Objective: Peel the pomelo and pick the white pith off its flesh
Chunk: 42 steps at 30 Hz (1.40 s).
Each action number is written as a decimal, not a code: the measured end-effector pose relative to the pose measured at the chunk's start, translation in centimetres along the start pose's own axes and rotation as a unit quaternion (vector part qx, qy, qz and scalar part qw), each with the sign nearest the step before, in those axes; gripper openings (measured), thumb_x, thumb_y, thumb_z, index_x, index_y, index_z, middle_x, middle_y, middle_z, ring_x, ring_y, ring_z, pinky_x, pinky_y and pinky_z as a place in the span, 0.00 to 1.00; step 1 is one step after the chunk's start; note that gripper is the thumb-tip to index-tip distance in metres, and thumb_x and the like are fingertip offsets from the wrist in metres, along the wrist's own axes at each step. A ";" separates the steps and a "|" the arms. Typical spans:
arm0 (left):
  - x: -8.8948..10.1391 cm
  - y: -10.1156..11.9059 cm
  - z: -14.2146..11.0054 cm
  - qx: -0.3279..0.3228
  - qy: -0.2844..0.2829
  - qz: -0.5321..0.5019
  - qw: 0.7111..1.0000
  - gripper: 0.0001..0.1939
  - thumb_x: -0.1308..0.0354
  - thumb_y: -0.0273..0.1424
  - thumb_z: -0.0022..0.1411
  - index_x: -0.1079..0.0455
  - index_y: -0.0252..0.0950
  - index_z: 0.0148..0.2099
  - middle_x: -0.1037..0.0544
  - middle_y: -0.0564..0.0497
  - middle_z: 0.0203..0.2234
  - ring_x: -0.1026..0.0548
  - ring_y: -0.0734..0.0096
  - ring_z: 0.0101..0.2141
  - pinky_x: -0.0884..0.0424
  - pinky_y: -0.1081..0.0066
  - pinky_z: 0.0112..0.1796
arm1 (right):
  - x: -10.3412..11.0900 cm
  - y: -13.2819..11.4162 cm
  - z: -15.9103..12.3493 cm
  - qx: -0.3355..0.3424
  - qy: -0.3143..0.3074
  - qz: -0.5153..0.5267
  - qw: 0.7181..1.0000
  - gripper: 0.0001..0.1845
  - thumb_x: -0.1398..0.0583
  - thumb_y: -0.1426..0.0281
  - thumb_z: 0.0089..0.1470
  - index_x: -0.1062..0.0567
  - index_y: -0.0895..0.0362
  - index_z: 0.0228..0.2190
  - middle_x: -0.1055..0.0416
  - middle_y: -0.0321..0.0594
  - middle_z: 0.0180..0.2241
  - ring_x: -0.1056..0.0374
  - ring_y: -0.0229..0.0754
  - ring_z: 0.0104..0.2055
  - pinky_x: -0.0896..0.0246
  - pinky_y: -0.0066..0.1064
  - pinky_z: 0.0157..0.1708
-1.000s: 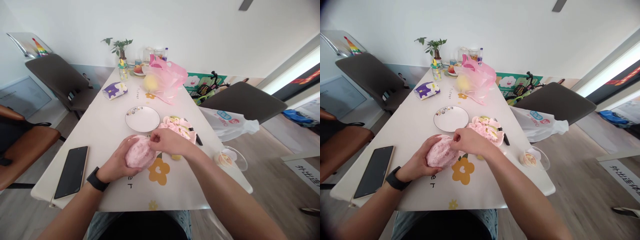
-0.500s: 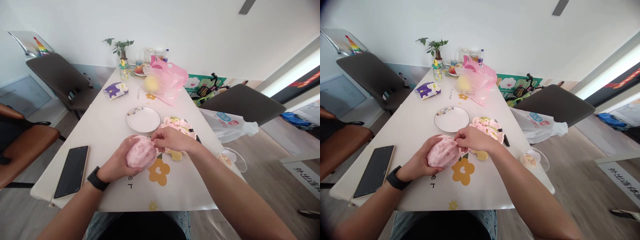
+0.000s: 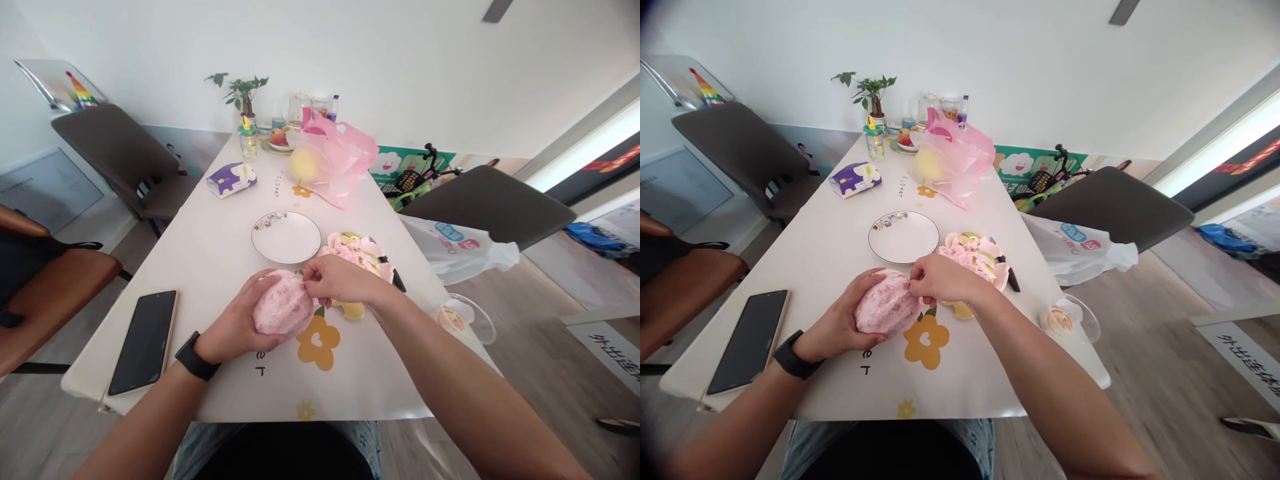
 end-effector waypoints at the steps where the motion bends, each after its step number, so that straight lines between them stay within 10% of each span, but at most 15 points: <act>1: 0.0 0.0 0.0 0.001 0.000 0.001 1.000 0.51 0.28 0.35 0.49 0.50 0.48 0.70 0.46 0.43 0.67 0.45 0.46 0.67 0.46 0.46 0.65 | 0.0 -0.1 0.0 0.000 0.007 -0.006 1.000 0.02 0.40 0.71 0.44 0.28 0.54 0.26 0.27 0.32 0.20 0.28 0.38 0.23 0.39 0.25 0.20; 20: 0.1 -0.1 -0.1 0.001 -0.001 -0.004 1.000 0.51 0.27 0.36 0.49 0.50 0.48 0.70 0.45 0.42 0.67 0.44 0.44 0.66 0.45 0.45 0.65 | -0.1 0.6 0.1 -0.009 -0.025 0.085 0.996 0.03 0.39 0.71 0.46 0.27 0.55 0.23 0.27 0.32 0.18 0.32 0.36 0.20 0.38 0.26 0.22; 32: 0.3 -0.5 -0.5 0.011 0.001 -0.018 1.000 0.50 0.28 0.37 0.50 0.50 0.47 0.70 0.46 0.41 0.68 0.46 0.44 0.67 0.47 0.44 0.65 | 1.0 4.2 0.7 -0.076 0.169 -0.096 0.978 0.04 0.40 0.70 0.48 0.30 0.55 0.23 0.29 0.35 0.20 0.33 0.39 0.21 0.44 0.28 0.21; 42: 1.4 1.1 -0.7 0.033 -0.024 0.042 0.998 0.48 0.32 0.30 0.53 0.53 0.45 0.70 0.44 0.41 0.67 0.42 0.46 0.66 0.43 0.45 0.64 | 2.7 3.6 -2.2 0.052 0.290 -0.251 0.922 0.24 0.45 0.79 0.54 0.24 0.59 0.52 0.34 0.52 0.61 0.39 0.53 0.63 0.46 0.44 0.61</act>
Point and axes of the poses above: each hand's wrist, its own z-axis towards the middle knuckle, its own x-axis out of the back of the hand, y = z × x, the point moved 3 cm from there along z, towards the middle knuckle
